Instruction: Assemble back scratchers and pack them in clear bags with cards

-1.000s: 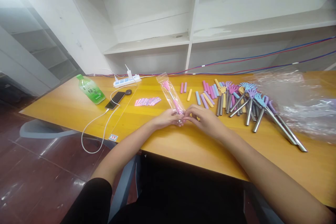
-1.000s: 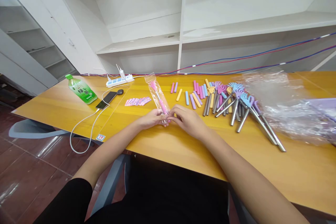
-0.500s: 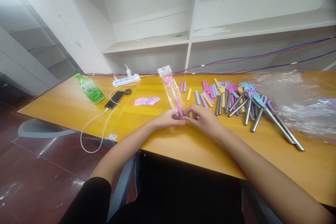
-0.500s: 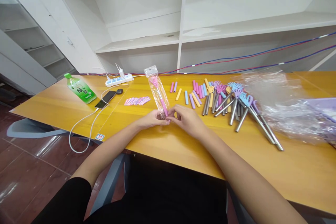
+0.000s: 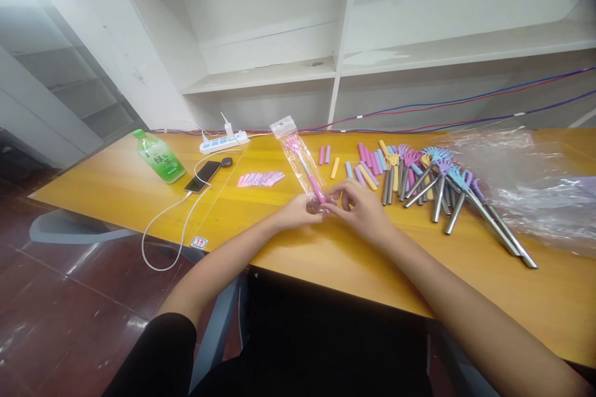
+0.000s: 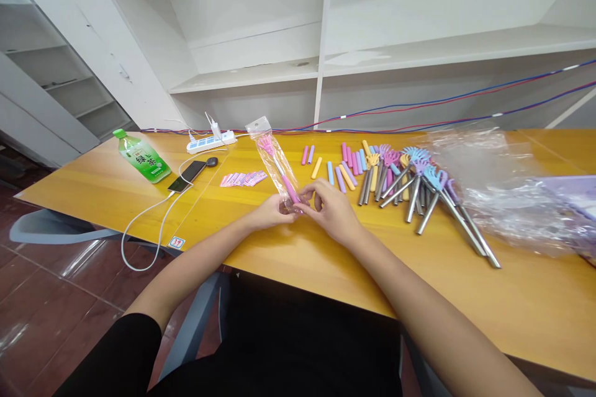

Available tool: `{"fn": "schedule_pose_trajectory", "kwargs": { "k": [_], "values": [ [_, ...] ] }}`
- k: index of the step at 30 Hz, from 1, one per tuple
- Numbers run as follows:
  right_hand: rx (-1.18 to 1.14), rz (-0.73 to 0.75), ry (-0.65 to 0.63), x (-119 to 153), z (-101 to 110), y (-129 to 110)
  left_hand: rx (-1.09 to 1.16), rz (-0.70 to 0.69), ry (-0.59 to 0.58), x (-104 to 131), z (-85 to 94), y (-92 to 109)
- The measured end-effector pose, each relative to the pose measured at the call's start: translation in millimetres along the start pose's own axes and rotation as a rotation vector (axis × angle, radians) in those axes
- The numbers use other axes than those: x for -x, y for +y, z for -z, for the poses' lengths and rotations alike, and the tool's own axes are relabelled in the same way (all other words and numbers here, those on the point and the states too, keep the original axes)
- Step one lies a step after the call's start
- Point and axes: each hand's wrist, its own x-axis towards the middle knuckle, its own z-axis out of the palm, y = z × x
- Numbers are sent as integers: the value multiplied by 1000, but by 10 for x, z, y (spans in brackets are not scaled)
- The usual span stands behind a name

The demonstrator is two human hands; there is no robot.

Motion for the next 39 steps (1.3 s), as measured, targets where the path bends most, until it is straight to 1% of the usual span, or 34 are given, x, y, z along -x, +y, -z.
{"fn": "schedule_pose_trajectory", "kwargs": {
  "k": [2, 3, 7, 9, 12, 15, 18, 22, 27, 34, 39],
  "values": [
    [-41, -88, 22, -12, -6, 13, 21, -11, 6, -18, 19, -20],
    [-80, -141, 6, -18, -12, 23, 27, -14, 5, -24, 32, -26],
    [-344, -326, -159, -29, -42, 51, 26, -16, -30, -23, 83, -31],
    [-442, -392, -198, -33, -50, 43, 26, 21, -49, -11, 89, -16],
    [-498, -439, -193, -44, -47, 12, 96, 56, -69, 4, 70, 38],
    [-514, -441, -178, -56, -39, -13, 196, 70, -82, 3, 43, 101],
    [-504, -429, -161, -57, -37, -15, 207, 93, -69, -11, 37, 127],
    [-450, -394, -153, -46, -46, 8, 179, 81, -60, -28, 54, 109],
    [-370, -320, -116, -24, -80, 51, 248, 89, -29, -30, 52, 54],
    [-271, -279, -104, 0, -121, 77, 140, 80, 41, -55, 13, -16],
    [-292, -294, -99, -10, -117, 43, 138, 18, 63, -83, 32, -26]
  ]
}}
